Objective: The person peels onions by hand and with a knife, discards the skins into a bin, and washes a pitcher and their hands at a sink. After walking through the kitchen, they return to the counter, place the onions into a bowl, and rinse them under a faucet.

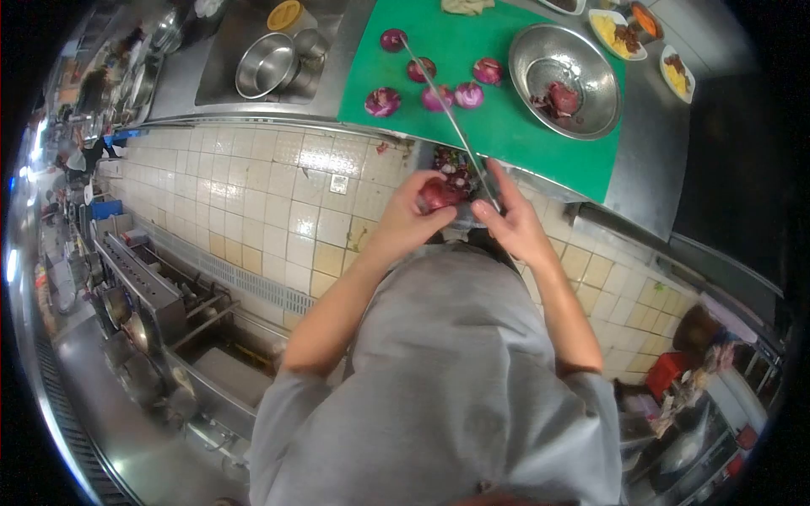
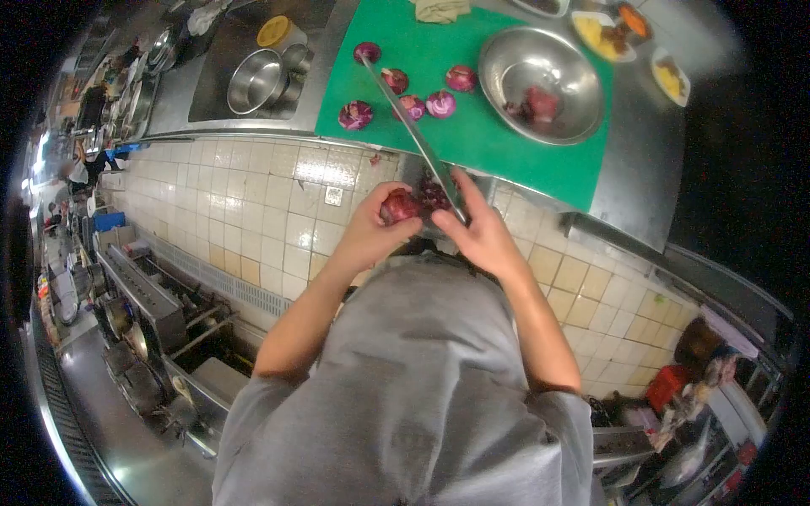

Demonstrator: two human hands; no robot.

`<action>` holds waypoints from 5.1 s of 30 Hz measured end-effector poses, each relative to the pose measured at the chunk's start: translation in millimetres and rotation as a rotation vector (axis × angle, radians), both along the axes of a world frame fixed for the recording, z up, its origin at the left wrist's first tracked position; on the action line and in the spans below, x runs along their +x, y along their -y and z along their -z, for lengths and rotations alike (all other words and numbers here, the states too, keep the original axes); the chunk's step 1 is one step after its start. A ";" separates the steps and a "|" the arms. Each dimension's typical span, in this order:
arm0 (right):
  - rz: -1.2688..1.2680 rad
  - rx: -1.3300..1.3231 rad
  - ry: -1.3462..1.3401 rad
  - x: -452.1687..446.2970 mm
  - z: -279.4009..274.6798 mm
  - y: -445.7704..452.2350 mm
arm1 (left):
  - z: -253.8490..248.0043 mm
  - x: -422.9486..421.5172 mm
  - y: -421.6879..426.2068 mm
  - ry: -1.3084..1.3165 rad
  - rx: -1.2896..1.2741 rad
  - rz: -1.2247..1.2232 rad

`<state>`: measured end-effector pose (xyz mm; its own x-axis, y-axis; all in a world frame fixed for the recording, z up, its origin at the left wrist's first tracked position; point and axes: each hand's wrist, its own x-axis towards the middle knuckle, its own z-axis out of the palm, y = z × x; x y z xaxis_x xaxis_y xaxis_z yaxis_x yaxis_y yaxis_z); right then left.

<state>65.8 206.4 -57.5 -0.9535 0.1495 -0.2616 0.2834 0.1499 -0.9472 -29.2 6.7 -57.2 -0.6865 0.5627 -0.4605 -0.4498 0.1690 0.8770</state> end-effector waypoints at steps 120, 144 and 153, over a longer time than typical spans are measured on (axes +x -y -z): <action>-0.160 0.078 -0.204 -11.2 -54.8 20.2 | -48.5 2.0 -12.5 0.385 0.620 -0.358; 0.000 -0.500 -0.145 -7.5 -42.5 22.5 | -37.2 -0.8 -9.3 0.367 0.515 -0.337; 0.078 -0.444 -0.074 -11.7 -22.3 11.2 | -51.2 4.2 6.5 0.390 0.568 -0.139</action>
<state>54.1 195.2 -35.2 -0.9623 0.1103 -0.2485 0.2072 -0.2942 -0.9330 -25.0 0.2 -6.0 -0.6141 0.7079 -0.3488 -0.7338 -0.3496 0.5825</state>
